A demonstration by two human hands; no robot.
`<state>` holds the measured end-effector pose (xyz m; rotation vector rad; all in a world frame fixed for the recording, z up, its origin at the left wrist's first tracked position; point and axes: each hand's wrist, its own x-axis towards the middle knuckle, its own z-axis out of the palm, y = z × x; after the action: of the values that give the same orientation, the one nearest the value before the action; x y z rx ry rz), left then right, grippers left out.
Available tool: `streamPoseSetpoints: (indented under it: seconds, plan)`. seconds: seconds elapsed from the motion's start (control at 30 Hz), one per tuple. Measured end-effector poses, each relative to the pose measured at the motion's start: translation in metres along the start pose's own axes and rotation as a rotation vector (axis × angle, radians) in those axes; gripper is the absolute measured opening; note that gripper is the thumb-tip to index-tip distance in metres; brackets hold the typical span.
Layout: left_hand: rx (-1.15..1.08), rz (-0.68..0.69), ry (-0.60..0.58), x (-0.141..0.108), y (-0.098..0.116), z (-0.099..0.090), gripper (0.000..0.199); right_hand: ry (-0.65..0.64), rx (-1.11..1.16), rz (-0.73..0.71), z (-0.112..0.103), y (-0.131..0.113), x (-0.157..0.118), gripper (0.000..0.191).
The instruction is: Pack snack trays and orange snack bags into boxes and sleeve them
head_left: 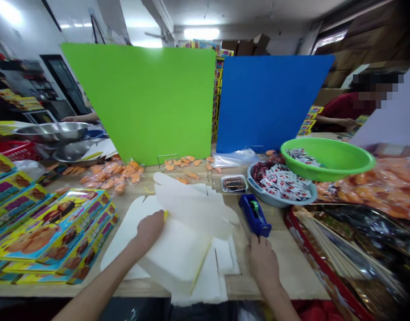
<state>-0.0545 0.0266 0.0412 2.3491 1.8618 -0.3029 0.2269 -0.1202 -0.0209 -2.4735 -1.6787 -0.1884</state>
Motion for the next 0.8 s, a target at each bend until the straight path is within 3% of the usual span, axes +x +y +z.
streamPoseSetpoints:
  seconds: [0.1, 0.17, 0.23, 0.3, 0.37, 0.43, 0.5, 0.57, 0.63, 0.7, 0.8]
  plan:
    - [-0.079, -0.090, -0.026, 0.009, -0.035, -0.004, 0.031, -0.124, -0.032, 0.025, 0.001, 0.000, 0.000, 0.027]
    - [-0.161, -0.080, -0.046, 0.008, -0.048, -0.002, 0.034, -0.130, 0.028, 0.002, 0.005, 0.003, 0.001, 0.030]
    - [-0.249, -0.054, -0.057, 0.001, -0.055, 0.002, 0.040, -0.009, 0.130, -0.026, 0.006, 0.006, 0.000, 0.027]
    - [-0.325, -0.037, -0.060, -0.008, -0.060, 0.009, 0.044, 0.215, 0.300, -0.052, -0.002, 0.002, -0.004, 0.024]
    - [-0.415, -0.013, -0.031, -0.017, -0.063, 0.017, 0.044, 0.426, 0.538, -0.111, -0.021, -0.013, -0.013, 0.027]
    - [-0.493, 0.000, 0.030, -0.023, -0.061, 0.025, 0.042, 0.486, 0.756, -0.247, -0.043, -0.040, -0.021, 0.029]
    - [-0.526, -0.016, 0.080, -0.026, -0.056, 0.029, 0.040, 0.375, 0.834, -0.541, -0.058, -0.076, -0.023, 0.036]
    - [-0.509, -0.050, 0.091, -0.025, -0.050, 0.031, 0.040, 0.128, 0.750, -0.723, -0.057, -0.112, -0.016, 0.043]
    - [-0.491, -0.073, 0.085, -0.021, -0.045, 0.031, 0.042, -0.012, 0.544, -0.699, -0.046, -0.140, -0.003, 0.037]
    - [-0.476, -0.085, 0.077, -0.017, -0.045, 0.031, 0.043, -0.084, 0.417, -0.657, -0.033, -0.153, 0.012, 0.029]
    - [-0.482, -0.071, 0.073, -0.012, -0.050, 0.033, 0.043, -0.041, 0.470, -0.676, -0.030, -0.142, 0.027, 0.013]
